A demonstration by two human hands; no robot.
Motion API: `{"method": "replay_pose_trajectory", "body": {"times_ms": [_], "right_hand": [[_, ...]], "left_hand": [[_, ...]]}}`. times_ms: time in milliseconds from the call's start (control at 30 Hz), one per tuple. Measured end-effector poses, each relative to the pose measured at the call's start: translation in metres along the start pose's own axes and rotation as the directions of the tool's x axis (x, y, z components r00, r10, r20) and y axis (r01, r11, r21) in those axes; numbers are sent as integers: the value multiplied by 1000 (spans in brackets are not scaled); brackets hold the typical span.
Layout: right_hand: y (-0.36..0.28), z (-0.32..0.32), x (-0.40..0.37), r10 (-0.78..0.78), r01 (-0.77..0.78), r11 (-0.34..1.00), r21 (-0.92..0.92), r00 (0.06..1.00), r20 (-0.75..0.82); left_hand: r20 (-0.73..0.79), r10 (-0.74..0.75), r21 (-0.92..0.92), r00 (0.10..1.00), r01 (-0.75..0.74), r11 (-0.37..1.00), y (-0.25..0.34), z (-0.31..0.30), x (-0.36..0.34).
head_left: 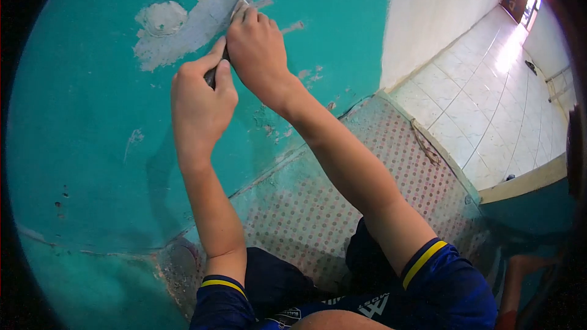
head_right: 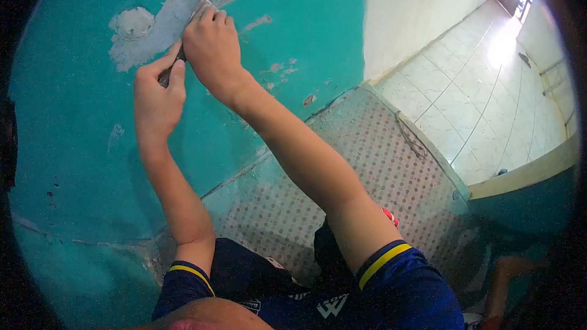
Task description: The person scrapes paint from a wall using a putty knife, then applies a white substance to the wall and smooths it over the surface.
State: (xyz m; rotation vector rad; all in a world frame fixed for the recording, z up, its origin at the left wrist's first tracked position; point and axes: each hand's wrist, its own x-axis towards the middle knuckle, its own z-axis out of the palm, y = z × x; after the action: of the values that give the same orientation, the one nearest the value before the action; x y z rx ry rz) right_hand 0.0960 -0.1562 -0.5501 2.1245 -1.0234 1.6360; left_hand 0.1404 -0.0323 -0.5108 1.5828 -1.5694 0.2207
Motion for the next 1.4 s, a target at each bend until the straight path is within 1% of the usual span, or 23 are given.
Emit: {"method": "replay_pose_trajectory", "body": {"times_ms": [67,133,200,267,300,333,367,500,533,567,600,700,767,800,867,1000,1033,1100,1167,1200,1267,1333,1400], "right_hand": [[3,-2,-1,-29,29,999,-41,999,18],[8,1,-2,-27,27,999,-42,1000,2],[9,2,0,-45,44,998,-41,998,-31],[2,-4,-2,-43,43,999,-6,999,15],[-2,-6,0,-53,53,999,-4,999,-1],[-7,-6,-1,-46,46,999,-16,998,35],[-9,-6,-2,-29,31,999,-28,997,77],[-5,-1,-1,1,2,999,-33,996,87],[-2,1,0,-6,9,996,-88,999,34],[-2,4,3,-25,21,989,-144,999,-23],[-6,6,0,-37,34,990,-136,999,-20],[-30,0,2,-69,66,996,-64,997,-36],[-31,-8,6,-85,83,994,-76,996,-26],[-35,-10,6,-99,98,992,-78,995,-7],[-30,-14,8,-126,126,991,-51,992,-5],[-36,-9,6,-147,149,986,-76,989,27],[-38,-6,5,-140,137,984,-115,990,-17],[-30,-3,10,-133,118,979,-168,988,-79],[-17,-12,12,-206,200,972,-125,978,-35],[-15,-13,11,-201,196,973,-122,979,-29],[-15,-14,13,-215,213,971,-114,977,-8],[-14,-17,16,-256,252,960,-119,967,-12],[-14,-16,15,-223,216,967,-133,974,-41]], "left_hand": [[45,-52,-5,998,52,999,-3,4,0],[-31,29,-103,999,-32,994,-6,17,2],[-25,-1,-87,1000,-1,996,-4,13,-1],[-30,-28,-74,999,26,997,-1,1,-4],[9,-60,-12,998,60,998,4,-8,-5],[57,-96,52,994,93,994,7,-13,-5],[62,-88,58,994,84,995,6,-11,-3],[18,-71,-76,997,72,995,-10,6,1],[-18,-61,-136,998,58,989,-14,11,1],[-19,-40,-129,999,38,991,-17,11,-1],[-32,-50,-128,998,45,991,-21,4,-4],[-1,39,-99,999,-38,994,-14,-26,-8],[33,-151,-103,988,154,983,-6,-39,-12],[49,-149,-85,988,153,985,-6,-38,-11],[-23,-112,-96,993,109,989,-6,-30,-8],[0,-176,-174,984,174,969,-6,-38,-11],[23,-171,-167,985,172,971,-8,-41,-12],[45,-143,-165,989,149,975,-8,-37,-7],[-12,-94,-190,995,90,978,-7,-25,-1],[-6,-99,-188,995,97,977,-5,-24,-3],[28,-164,-282,986,165,945,4,-27,-5],[25,-165,-301,986,165,939,-3,-29,-5],[48,-155,-305,987,163,938,-7,-26,0]]}}
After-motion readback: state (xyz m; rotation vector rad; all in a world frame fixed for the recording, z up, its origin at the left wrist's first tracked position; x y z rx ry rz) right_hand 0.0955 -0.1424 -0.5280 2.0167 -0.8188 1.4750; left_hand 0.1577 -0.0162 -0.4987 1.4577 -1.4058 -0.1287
